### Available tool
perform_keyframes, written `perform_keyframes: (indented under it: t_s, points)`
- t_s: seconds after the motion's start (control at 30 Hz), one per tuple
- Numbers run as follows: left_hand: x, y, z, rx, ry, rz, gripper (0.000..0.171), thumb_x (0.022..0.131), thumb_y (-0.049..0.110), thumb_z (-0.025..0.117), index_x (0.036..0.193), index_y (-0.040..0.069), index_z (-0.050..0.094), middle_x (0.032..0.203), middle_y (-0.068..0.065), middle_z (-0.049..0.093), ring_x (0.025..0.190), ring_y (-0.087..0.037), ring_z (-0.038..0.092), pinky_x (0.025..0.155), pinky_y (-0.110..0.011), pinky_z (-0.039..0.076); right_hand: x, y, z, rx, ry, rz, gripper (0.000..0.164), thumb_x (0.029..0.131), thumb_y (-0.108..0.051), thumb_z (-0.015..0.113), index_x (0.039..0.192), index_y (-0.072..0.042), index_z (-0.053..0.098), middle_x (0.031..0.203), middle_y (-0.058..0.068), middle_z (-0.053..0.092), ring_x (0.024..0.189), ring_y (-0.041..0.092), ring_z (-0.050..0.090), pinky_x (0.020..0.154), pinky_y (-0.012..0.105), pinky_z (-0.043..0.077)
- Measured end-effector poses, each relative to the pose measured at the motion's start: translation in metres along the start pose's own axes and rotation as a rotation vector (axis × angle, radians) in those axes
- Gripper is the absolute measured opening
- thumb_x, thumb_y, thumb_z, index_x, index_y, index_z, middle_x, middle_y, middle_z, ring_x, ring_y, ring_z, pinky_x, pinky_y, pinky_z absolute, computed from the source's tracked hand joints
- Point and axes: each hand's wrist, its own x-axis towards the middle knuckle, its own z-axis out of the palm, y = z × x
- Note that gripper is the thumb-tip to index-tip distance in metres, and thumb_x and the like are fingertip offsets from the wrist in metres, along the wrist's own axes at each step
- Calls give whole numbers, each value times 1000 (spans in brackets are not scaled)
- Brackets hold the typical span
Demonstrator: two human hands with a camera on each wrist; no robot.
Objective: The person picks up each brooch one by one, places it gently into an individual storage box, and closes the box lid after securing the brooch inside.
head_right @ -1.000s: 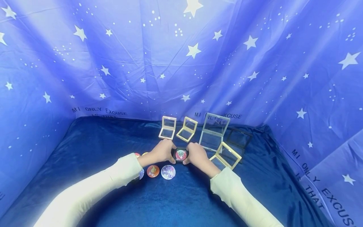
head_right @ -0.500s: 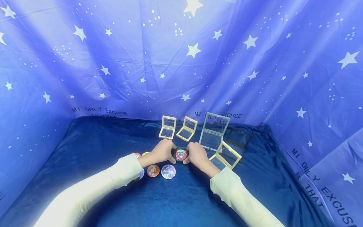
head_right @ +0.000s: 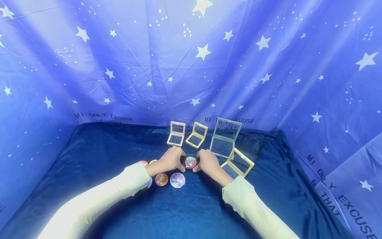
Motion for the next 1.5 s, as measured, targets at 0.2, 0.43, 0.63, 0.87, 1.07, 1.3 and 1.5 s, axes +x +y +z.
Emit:
perform_keyframes:
  t_s: [0.2, 0.43, 0.63, 0.87, 1.07, 1.3, 1.5]
  points:
    - [0, 1, 0, -8, -4, -8, 59, 66, 18, 97, 117, -3, 74, 116, -15, 75, 104, -27, 72, 89, -39, 59, -1, 0, -2, -9, -7, 1, 52, 63, -21, 98, 103, 3, 75, 97, 14, 77, 82, 25, 69, 77, 44, 57]
    - [-1, 1, -4, -49, -13, -15, 56, 68, 18, 96, 116, -3, 74, 116, -15, 75, 108, -28, 71, 93, -39, 57, -3, 1, -2, -5, -4, -5, 50, 63, -21, 98, 102, 1, 75, 91, 10, 76, 76, 20, 66, 73, 40, 55]
    - [-1, 2, -6, -93, 56, -39, 34, 82, 18, 84, 108, -2, 77, 106, -14, 78, 94, -27, 73, 84, -38, 59, -5, 1, -5, 9, -17, -33, 43, 67, -23, 96, 98, -1, 75, 85, 7, 75, 70, 17, 61, 69, 37, 52]
    - [0, 4, -5, -116, 75, -153, 39, 85, 17, 80, 56, 9, 55, 54, 4, 48, 49, -10, 41, 48, -23, 33, -8, 1, -35, -18, -33, -1, 51, 82, -31, 86, 120, 0, 72, 110, 18, 75, 94, 29, 71, 83, 47, 57]
    - [-1, 9, -6, -124, 3, -231, 49, 90, 20, 76, 46, 11, 56, 40, 5, 52, 44, -14, 61, 45, -22, 39, -18, 13, -81, 2, -68, 27, 49, 93, -27, 75, 133, -1, 65, 129, 23, 68, 119, 40, 64, 96, 55, 52]
    - [1, 9, -1, -146, -17, -295, 30, 91, 20, 76, 66, 5, 68, 56, -5, 70, 56, -17, 72, 55, -25, 53, -42, 38, -125, 10, -111, 103, 53, 95, -22, 72, 139, 3, 57, 136, 31, 60, 124, 48, 58, 95, 58, 52]
    - [4, 9, 3, -168, -5, -319, 27, 89, 19, 78, 69, 4, 67, 55, -5, 70, 50, -13, 69, 59, -26, 56, -60, 59, -139, -47, -144, 173, 52, 93, -17, 73, 133, 12, 58, 126, 35, 64, 112, 48, 64, 88, 57, 54]
